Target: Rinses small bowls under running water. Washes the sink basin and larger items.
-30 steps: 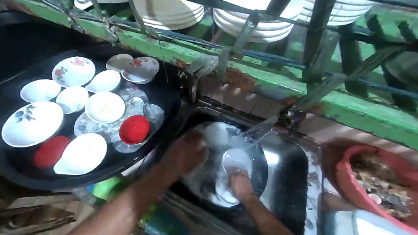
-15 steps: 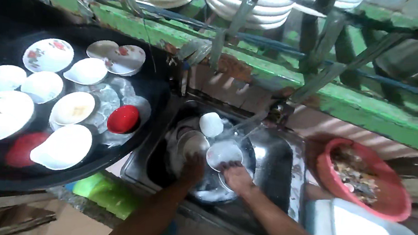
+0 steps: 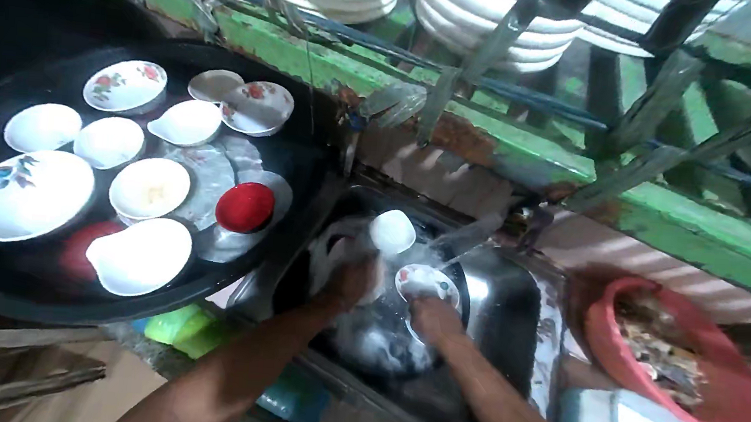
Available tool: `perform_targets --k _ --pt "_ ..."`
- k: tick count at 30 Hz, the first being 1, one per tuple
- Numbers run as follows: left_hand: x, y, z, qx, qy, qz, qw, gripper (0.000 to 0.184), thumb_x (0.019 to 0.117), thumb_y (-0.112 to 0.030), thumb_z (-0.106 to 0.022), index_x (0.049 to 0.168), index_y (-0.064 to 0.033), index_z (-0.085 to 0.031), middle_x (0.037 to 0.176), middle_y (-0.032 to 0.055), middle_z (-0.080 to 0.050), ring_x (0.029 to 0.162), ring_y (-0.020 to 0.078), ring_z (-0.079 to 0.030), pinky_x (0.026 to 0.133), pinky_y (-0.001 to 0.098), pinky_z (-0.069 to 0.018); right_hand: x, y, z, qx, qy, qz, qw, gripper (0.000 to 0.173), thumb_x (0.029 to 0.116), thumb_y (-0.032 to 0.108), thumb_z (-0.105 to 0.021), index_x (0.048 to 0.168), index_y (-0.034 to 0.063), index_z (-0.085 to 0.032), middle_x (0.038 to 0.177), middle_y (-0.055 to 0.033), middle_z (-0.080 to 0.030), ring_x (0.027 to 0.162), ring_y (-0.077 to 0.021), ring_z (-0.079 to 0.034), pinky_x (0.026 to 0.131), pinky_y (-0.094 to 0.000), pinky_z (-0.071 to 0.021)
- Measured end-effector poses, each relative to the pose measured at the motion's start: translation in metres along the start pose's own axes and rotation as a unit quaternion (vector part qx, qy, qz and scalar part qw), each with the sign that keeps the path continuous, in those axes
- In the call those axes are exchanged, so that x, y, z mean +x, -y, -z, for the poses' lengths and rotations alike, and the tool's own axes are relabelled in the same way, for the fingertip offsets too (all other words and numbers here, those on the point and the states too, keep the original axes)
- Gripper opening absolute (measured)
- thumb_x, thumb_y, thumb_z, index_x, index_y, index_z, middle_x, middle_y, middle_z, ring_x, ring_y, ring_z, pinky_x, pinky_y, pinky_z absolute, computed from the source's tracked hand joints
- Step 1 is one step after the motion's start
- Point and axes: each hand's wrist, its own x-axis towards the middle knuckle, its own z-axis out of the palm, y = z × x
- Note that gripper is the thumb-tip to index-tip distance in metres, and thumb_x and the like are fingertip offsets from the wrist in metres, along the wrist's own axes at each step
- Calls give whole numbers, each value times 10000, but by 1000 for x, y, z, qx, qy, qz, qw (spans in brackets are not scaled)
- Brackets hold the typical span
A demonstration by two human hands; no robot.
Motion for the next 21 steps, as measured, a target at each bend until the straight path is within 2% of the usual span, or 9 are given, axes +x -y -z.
perform_targets --k 4,6,9,11,13,16,18,20,21 --pt "-9 12 18 -99 -74 -9 992 415 1118 -208 -425 1494 -46 -491 1251 251 -673 1138 389 -682 1018 533 -525 38 -18 -50 -12 -18 46 999 658 1012 220 -569 1621 140 -331 1669 -170 -298 1558 -381 -223 1205 -683 -188" --pt "-15 13 17 -164 -94 -7 982 475 1099 -166 -471 1562 -76 -413 1239 250 -674 1088 380 -693 990 529 -538 50 -24 -57 2 -49 29 998 661 1025 294 -567 1609 89 -334 1690 -183 -243 1579 -373 -160 1225 -664 -141" --pt "-17 13 14 -216 -103 23 971 649 1040 -101 -569 1626 -148 -294 1260 230 -663 1069 364 -690 955 527 -553 61 -21 -55 8 -70 28 997 526 1057 226 -512 1556 76 -433 1637 -218 -340 1542 -417 -247 1207 -665 -218" --pt "-20 14 9 -203 -108 18 973 741 986 -64 -648 1631 -162 -297 1456 194 -575 1262 346 -623 1077 519 -497 61 -26 -55 -3 -57 73 996 560 1022 173 -575 1567 161 -445 1647 -166 -354 1549 -386 -255 1221 -663 -195" --pt "-16 15 -3 -155 -99 -1 983 697 958 -62 -693 1582 -83 -384 1467 214 -559 1303 365 -590 1107 525 -470 57 -36 -55 13 -67 60 996 633 969 182 -649 1568 168 -447 1654 -184 -331 1549 -392 -250 1230 -662 -168" --pt "2 20 -33 -14 -39 7 999 512 936 -159 -714 1425 -75 -584 1427 202 -566 1334 374 -537 1104 544 -458 50 -31 -47 4 -36 41 999 560 1003 229 -597 1534 98 -476 1595 -194 -421 1491 -404 -360 1191 -636 -300" --pt "11 27 -57 39 -74 -23 996 492 938 -179 -700 1411 -83 -606 1543 231 -454 1462 418 -382 1193 584 -339 49 -39 -43 -6 -22 69 997 581 988 235 -620 1548 178 -475 1618 -140 -411 1516 -363 -333 1211 -622 -265" --pt "20 28 -77 32 -127 -44 990 479 990 -187 -636 1450 -73 -565 1660 235 -275 1542 445 -225 1236 616 -241 46 -46 -42 23 -38 31 999 529 1017 283 -580 1518 129 -514 1589 -190 -435 1510 -375 -340 1237 -603 -226" --pt "25 26 -86 21 -148 -46 988 475 998 -174 -610 1458 -62 -559 1672 239 -246 1550 446 -204 1240 619 -220 44 -43 -40 35 -45 13 998 479 1042 305 -543 1469 88 -556 1524 -215 -503 1458 -393 -417 1210 -603 -287"
